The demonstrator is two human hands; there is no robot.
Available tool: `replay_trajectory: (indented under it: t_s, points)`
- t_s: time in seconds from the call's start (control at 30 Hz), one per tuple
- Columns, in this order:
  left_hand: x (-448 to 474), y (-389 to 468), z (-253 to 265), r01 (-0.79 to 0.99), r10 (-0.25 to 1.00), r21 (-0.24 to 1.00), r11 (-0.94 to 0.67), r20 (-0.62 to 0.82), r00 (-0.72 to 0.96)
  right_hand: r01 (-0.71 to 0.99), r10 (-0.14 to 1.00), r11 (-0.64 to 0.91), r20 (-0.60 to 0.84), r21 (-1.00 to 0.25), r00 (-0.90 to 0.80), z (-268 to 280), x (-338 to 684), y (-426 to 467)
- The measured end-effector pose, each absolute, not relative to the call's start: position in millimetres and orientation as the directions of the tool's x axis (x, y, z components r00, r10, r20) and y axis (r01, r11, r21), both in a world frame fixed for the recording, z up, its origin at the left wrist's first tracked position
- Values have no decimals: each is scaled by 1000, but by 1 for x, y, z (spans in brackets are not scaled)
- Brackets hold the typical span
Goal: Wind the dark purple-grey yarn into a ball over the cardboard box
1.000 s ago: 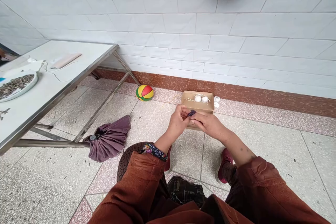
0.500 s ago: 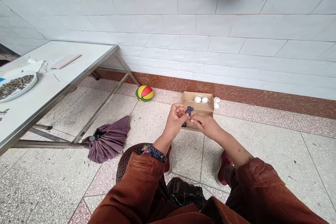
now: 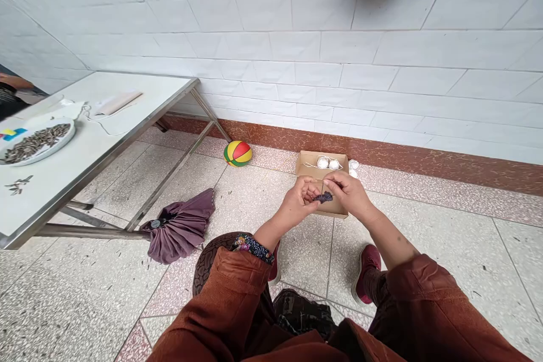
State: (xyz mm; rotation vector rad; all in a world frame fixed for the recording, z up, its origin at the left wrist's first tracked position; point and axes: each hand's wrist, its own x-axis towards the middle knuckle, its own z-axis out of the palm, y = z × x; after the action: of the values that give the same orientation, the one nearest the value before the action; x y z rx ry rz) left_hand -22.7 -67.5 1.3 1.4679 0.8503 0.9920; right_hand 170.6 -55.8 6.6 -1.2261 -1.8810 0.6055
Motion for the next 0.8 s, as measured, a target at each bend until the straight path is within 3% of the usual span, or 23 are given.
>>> replay_trajectory:
  t_s: [0.1, 0.2, 0.37, 0.47, 0.57, 0.67, 0.8]
  points:
    - [-25, -66, 10, -213, 931, 977, -25, 100, 351, 563, 935, 353, 294, -747, -196, -5, 169, -54]
    - [-30, -60, 11, -316, 973, 949, 6, 68, 222, 591, 911, 402, 240, -700, -335, -13, 159, -62]
    - [-32, -53, 0, -163, 999, 987, -13, 18, 30, 521, 783, 585, 264, -622, -564, -2, 145, -80]
    - [-30, -56, -4, -9, 996, 999, -50, 51, 78, 498, 792, 589, 334, -636, -511, 8, 149, -79]
    - [-27, -62, -2, 47, 973, 994, -102, 90, 215, 526, 850, 527, 398, -667, -346, 10, 160, -68]
    - [-26, -66, 5, -38, 943, 996, -80, 88, 322, 545, 884, 463, 411, -699, -224, 3, 169, -57]
    - [-29, -64, 11, -233, 955, 973, 4, 66, 291, 578, 912, 409, 329, -706, -244, -13, 165, -55]
